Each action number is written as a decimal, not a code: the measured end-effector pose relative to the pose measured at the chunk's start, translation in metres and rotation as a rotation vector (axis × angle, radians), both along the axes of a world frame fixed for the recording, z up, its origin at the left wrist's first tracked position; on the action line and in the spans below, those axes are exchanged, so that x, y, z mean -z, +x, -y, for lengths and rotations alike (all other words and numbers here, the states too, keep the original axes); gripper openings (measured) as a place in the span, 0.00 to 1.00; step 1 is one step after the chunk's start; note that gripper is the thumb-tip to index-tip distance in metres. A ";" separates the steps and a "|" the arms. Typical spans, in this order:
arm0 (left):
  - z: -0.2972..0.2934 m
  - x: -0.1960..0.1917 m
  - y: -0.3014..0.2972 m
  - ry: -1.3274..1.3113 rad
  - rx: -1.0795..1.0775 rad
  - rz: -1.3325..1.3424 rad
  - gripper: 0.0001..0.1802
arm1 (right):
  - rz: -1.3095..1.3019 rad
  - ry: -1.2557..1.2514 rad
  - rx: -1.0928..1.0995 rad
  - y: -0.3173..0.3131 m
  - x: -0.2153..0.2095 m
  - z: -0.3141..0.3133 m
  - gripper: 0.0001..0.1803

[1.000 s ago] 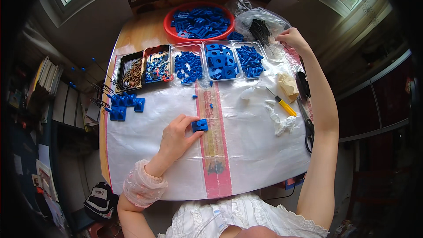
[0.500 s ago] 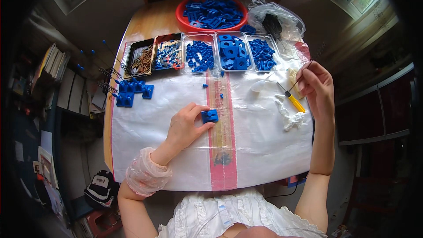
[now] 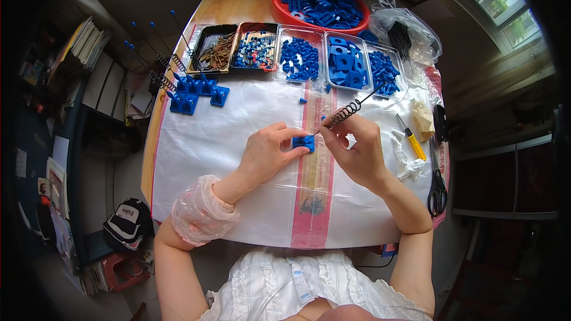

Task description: Assembling small electrical/lighting components using scissors, glue, and a specialized wire-threading tool.

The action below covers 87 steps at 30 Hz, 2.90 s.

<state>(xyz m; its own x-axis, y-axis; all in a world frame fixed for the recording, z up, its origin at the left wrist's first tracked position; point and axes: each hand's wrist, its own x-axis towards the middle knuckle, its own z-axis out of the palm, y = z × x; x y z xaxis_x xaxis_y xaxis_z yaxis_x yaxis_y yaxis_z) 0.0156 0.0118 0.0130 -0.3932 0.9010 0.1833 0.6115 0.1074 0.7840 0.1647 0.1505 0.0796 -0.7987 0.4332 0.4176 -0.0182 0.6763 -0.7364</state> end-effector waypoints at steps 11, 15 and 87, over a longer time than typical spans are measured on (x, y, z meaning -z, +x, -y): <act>-0.001 -0.001 -0.002 -0.018 0.008 -0.006 0.16 | 0.035 0.031 -0.062 -0.004 0.000 0.003 0.07; -0.001 0.000 -0.002 0.000 0.012 -0.004 0.16 | 0.039 0.029 -0.046 -0.005 0.000 0.001 0.07; 0.003 -0.018 -0.001 0.015 -0.063 -0.206 0.25 | -0.015 0.022 0.201 0.061 0.002 -0.024 0.05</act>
<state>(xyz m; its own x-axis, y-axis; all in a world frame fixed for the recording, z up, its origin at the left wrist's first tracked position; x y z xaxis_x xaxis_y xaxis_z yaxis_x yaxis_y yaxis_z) 0.0151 0.0088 0.0313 -0.4011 0.8725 0.2790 0.7517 0.1395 0.6446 0.2258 0.1749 0.0773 -0.6906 0.5739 0.4401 0.1079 0.6835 -0.7219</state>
